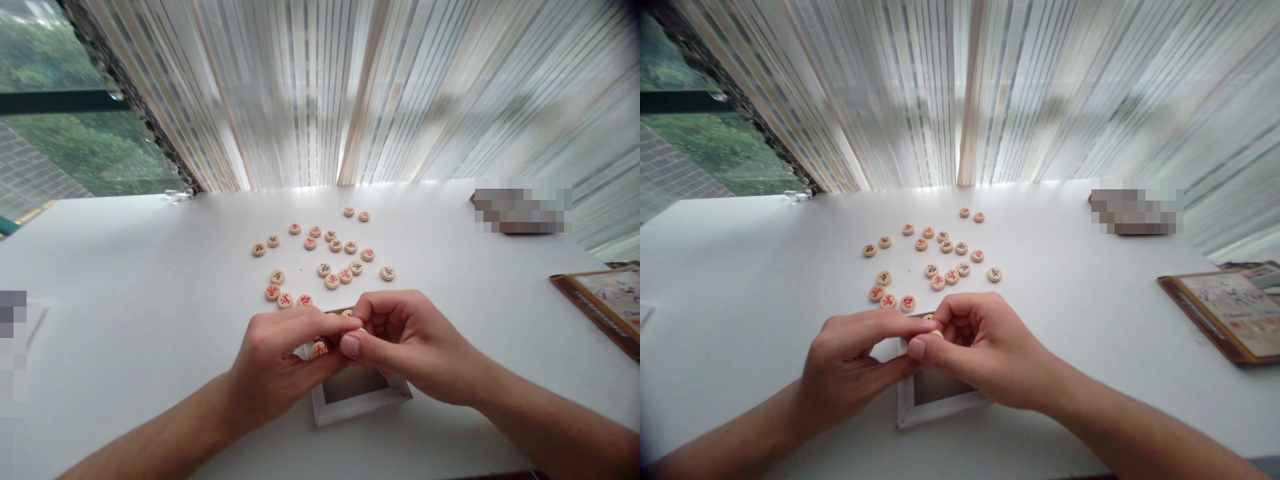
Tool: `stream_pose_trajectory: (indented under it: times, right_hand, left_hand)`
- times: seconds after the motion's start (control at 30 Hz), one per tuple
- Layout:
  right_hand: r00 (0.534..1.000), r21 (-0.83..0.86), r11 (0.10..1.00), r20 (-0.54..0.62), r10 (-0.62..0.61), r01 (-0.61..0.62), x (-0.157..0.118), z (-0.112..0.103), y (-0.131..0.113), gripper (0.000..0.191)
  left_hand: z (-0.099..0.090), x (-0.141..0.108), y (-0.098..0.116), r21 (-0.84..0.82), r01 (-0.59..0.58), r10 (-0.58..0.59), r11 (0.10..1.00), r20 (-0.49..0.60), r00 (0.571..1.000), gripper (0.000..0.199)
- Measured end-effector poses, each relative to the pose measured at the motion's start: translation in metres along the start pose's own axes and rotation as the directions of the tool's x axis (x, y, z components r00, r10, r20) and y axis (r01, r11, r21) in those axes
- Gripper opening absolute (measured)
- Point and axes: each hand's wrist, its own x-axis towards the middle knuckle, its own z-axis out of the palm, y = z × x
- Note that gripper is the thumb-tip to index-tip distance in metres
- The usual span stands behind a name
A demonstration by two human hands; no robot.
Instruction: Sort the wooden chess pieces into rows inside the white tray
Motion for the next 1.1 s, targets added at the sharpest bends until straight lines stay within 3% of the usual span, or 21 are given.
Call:
stream_pose_trajectory:
  times: [0.3, 0.87, 1.1]
  right_hand:
    - [0.996, 0.03, 1.0, 0.086, 0.001, -0.003, 0.0025, -0.0065, -0.0002, 0.042]
    - [0.994, 0.102, 0.993, 0.096, 0.052, -0.062, 0.0021, -0.0021, -0.001, 0.038]
    - [0.99, 0.129, 0.989, 0.135, 0.051, -0.069, 0.0041, -0.0053, -0.0031, 0.039]
  left_hand:
    - [-0.0001, 0.0016, 0.0003, -0.148, 0.134, -0.142, 0.98, -0.05, 0.989, 0.03]
    - [-0.0028, 0.001, 0.0026, 0.029, 0.086, -0.085, 0.996, -0.035, 0.996, 0.022]
    - [-0.0035, 0.0009, 0.0014, -0.018, 0.094, -0.095, 0.995, -0.063, 0.993, 0.024]
